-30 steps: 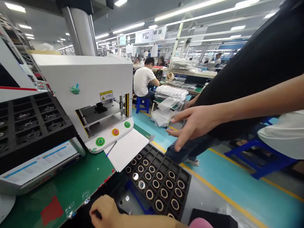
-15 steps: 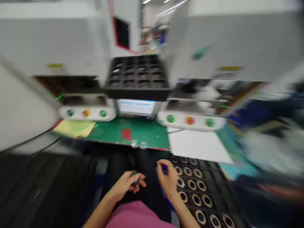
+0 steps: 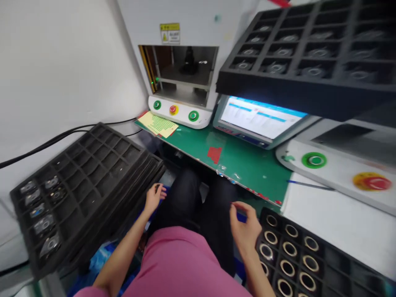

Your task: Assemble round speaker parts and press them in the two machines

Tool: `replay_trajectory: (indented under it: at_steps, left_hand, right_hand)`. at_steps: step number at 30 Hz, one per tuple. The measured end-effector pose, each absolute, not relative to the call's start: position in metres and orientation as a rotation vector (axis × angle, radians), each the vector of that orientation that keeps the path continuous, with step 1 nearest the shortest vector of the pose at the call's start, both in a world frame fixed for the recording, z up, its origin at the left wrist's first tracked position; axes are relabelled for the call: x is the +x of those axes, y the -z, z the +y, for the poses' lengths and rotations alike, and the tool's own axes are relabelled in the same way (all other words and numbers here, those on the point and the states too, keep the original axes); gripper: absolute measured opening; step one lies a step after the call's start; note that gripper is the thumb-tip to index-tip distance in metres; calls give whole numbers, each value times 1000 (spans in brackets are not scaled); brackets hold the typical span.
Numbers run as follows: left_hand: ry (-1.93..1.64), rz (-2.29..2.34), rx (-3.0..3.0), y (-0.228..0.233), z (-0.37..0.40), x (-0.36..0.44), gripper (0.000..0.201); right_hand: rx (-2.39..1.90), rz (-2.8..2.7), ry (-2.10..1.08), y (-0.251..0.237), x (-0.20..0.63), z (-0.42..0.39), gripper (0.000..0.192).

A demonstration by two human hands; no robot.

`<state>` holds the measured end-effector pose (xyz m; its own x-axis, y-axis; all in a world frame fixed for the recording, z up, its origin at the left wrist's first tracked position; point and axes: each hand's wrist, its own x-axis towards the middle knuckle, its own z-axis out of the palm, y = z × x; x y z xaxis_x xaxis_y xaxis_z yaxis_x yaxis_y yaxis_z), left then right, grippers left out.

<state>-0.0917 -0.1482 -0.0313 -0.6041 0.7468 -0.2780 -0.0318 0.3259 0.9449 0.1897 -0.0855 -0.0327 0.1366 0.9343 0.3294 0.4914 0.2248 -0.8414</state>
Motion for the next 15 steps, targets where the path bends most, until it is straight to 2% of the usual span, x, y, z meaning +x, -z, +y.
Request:
replay_trajectory:
  at_steps: [3, 8, 11, 15]
  left_hand:
    - [-1294, 1599, 637, 24, -121, -53, 54]
    - [-1192, 1165, 736, -19, -88, -3, 67]
    - [-1175, 892, 871, -44, -79, 11, 62]
    - [-1188, 648, 1160, -63, -73, 20, 48]
  right_hand:
    - [-1339, -1468, -646, 23, 180, -81, 16]
    - [-1265, -1289, -731, -14, 169, -78, 10]
    - [-1203, -1183, -777, -44, 169, -76, 13]
    - [-1027, -1007, -1031, -78, 171, -77, 17]
